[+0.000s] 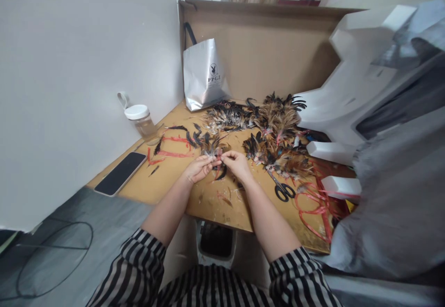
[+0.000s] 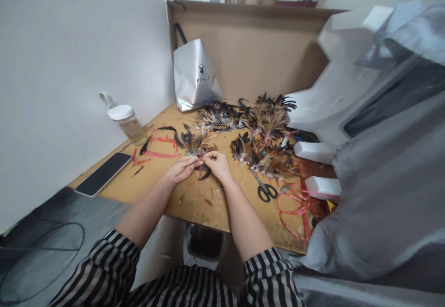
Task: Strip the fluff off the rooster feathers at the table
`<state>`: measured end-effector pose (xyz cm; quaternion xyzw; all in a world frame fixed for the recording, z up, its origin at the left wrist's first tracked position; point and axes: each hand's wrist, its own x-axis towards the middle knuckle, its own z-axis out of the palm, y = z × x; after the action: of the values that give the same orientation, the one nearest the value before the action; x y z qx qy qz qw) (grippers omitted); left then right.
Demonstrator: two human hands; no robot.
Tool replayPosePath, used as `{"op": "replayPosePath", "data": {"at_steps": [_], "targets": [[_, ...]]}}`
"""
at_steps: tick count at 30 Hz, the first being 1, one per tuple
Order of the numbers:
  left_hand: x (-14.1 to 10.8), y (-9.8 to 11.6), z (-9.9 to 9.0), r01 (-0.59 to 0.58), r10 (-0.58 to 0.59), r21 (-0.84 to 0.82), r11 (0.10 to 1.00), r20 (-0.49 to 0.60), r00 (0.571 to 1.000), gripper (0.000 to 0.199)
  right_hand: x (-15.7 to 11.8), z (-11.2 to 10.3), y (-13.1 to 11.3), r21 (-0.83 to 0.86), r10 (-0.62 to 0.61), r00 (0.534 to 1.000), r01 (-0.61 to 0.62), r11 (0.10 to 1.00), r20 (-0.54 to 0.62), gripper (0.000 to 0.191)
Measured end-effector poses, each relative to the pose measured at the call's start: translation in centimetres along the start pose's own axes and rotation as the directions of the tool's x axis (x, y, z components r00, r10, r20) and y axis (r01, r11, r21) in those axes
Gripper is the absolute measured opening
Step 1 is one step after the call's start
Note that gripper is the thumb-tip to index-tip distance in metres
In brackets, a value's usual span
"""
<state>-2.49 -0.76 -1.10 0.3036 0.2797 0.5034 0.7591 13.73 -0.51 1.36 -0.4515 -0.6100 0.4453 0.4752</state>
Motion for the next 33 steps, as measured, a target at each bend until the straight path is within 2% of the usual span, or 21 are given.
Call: {"op": "replayPosePath", "data": {"at_steps": [8,14,23,26,29,33], "targets": [[-0.1,0.0,0.4,-0.096,0.096,0.074,0.993,0.0,0.995,0.011,-0.1,0.3,0.3,-0.044,0.012,1.0,-0.012,0.999,-0.001,0.024],[-0.3,-0.1,1.1,-0.147,0.153,0.201,0.969,-0.01,0.988,0.014,-0.2,0.7,0.5,-0.135,0.011,1.0,-0.015,0.991,-0.025,0.022],[0.5,-0.6,0.3,-0.222,0.253,0.333,0.916,-0.051,0.966,0.015,-0.2,1.8,1.3,-0.175,0.025,0.997,-0.038,0.984,-0.077,0.021],[0.3,-0.5,0.3,-0.22,0.243,0.305,0.926,-0.037,0.969,0.014,-0.2,2.1,1.5,-0.12,0.04,0.995,-0.051,0.991,-0.089,0.018],[0.0,-0.2,0.4,-0.208,0.219,0.256,0.944,-0.015,0.975,0.012,-0.1,1.9,1.3,0.031,0.117,0.989,-0.115,0.993,-0.088,0.019],[-0.2,0.4,0.3,-0.228,0.241,0.19,0.955,-0.046,0.969,0.011,-0.1,0.8,0.7,0.317,0.258,0.965,-0.258,0.913,0.042,0.018]]}}
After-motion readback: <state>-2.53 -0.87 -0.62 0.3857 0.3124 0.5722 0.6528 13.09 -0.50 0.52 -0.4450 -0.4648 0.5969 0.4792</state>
